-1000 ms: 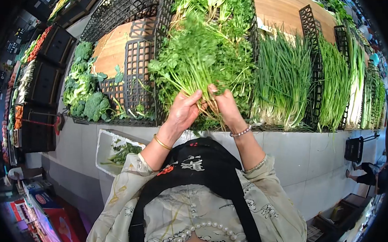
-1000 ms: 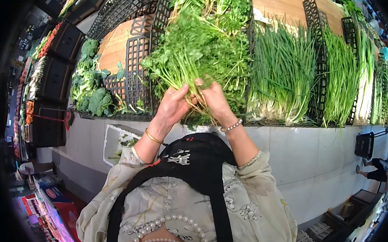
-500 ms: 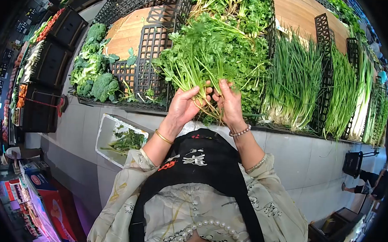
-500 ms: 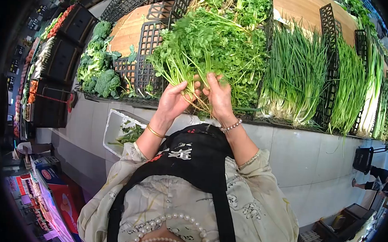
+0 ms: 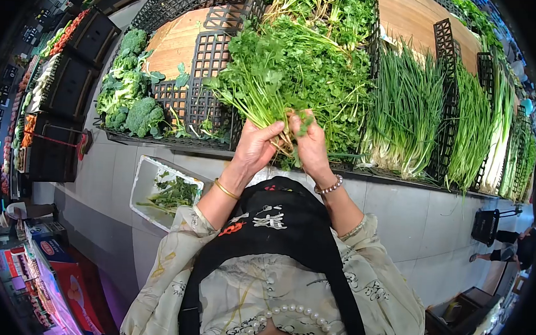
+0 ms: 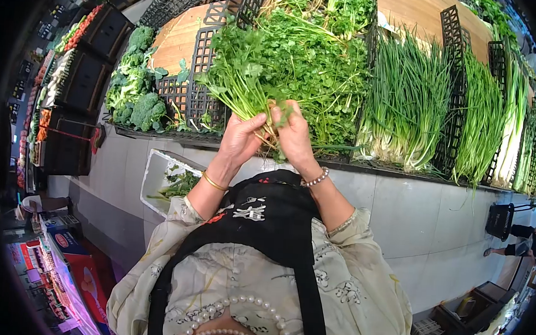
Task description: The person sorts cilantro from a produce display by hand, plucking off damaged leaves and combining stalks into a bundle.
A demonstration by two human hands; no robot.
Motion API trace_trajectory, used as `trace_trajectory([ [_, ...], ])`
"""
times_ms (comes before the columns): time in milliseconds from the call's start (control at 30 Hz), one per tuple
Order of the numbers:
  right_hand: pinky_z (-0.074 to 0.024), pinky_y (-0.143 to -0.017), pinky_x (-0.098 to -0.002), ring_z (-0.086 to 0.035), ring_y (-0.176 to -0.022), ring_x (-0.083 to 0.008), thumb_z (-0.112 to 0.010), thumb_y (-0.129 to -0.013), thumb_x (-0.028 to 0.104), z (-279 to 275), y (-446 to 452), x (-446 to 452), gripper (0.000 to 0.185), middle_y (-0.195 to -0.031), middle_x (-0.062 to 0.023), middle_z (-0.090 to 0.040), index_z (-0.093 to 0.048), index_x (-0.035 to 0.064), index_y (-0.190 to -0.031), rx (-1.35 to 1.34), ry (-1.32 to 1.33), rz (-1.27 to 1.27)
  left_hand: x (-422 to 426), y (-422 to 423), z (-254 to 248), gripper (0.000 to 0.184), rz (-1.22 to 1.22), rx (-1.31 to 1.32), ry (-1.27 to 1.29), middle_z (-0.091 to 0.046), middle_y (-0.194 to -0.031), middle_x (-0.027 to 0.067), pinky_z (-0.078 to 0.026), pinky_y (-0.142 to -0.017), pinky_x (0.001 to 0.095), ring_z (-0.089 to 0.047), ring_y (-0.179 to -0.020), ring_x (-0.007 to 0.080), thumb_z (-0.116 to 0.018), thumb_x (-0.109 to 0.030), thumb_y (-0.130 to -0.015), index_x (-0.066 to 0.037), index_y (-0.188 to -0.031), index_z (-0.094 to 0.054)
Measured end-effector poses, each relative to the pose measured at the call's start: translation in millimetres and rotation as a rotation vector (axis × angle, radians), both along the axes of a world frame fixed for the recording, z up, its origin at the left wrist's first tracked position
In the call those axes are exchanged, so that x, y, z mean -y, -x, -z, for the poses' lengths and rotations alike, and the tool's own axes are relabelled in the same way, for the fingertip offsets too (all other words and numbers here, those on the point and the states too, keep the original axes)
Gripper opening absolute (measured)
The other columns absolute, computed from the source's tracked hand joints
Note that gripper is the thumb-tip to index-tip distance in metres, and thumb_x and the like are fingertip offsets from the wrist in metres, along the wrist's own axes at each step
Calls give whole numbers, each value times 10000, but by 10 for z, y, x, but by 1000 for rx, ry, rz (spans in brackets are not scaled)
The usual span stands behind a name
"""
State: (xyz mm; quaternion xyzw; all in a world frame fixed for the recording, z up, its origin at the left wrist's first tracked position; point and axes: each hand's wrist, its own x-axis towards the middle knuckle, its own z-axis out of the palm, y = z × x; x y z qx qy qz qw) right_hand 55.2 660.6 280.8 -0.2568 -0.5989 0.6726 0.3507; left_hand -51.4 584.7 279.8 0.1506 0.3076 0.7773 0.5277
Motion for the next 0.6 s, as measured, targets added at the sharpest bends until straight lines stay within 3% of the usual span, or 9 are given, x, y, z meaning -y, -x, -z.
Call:
trace_trajectory([
  [133, -409, -603, -211, -475, -695, -56, -464, -1006, 254, 28, -83, -159, 292, -803, 2, -500, -591, -3, -1062, -289, 338, 21, 67, 49, 40, 319, 66, 71, -21, -620, -1049, 98, -560, -781, 389, -631, -916, 228, -575, 0, -888, -37, -1196, -499],
  [167, -412, -596, -221, -483, -690, -61, -445, -1011, 276, 27, -114, -214, 315, -852, -26, -560, -587, -1, -1062, -292, 326, 2, 87, 62, 58, 311, 73, 94, -27, -608, -1055, 118, -555, -772, 417, -622, -927, 256, -550, 8, -891, -31, -1194, -495],
  [267, -425, -599, -221, -503, -703, -60, -443, -1011, 269, -3, -161, -393, 316, -919, -51, -605, -583, -7, -1076, -273, 321, 42, 119, 107, 63, 331, 72, 103, -46, -597, -1077, 132, -536, -750, 390, -601, -940, 254, -528, 16, -887, -26, -1212, -482],
  [333, -443, -614, -219, -516, -708, -61, -460, -1001, 226, -102, -177, -640, 276, -955, -41, -619, -574, -4, -1103, -218, 228, 82, 139, 164, 51, 388, 46, 64, -21, -578, -1114, 122, -495, -705, 329, -557, -934, 227, -524, 15, -877, -56, -1253, -458],
  [400, -446, -634, -211, -520, -731, -56, -509, -962, 161, -241, -211, -1003, 216, -945, -48, -614, -578, 0, -1089, -52, 153, 130, 168, 215, 56, 392, -33, 65, 60, -568, -1119, 110, -497, -719, 339, -547, -917, 220, -536, 8, -873, -77, -1249, -463],
  [467, -465, -640, -229, -536, -716, -79, -553, -911, 124, -394, -191, -1388, 185, -940, -43, -612, -589, 1, -1044, 211, -23, 209, 146, 252, 25, 402, -6, 114, -47, -571, -1039, 84, -456, -684, 313, -527, -850, 190, -581, 23, -846, -85, -1218, -473],
  [500, -485, -643, -285, -550, -680, -127, -587, -879, 151, -306, -139, -1653, 183, -946, -33, -608, -598, 7, -993, 284, -271, 296, 133, 261, 42, 408, -21, 123, -66, -573, -1013, 83, -444, -664, 305, -530, -838, 185, -595, 34, -835, -79, -1207, -470],
  [533, -499, -679, -344, -583, -658, -216, -604, -856, 169, -205, -87, -1932, 207, -889, -82, -630, -602, -6, -966, 320, -549, 388, 115, 266, 50, 414, -37, 134, -84, -574, -987, 82, -431, -645, 296, -532, -825, 180, -609, 44, -824, -74, -1196, -468],
  [600, -500, -735, -377, -627, -732, -299, -589, -839, 152, -314, 20, -2287, 207, -844, -175, -646, -611, 3, -980, 535, -620, 448, 83, 268, 16, 398, -46, 81, -46, -549, -892, 41, -370, -608, 283, -479, -736, 139, -645, 28, -814, -83, -1158, -478],
])
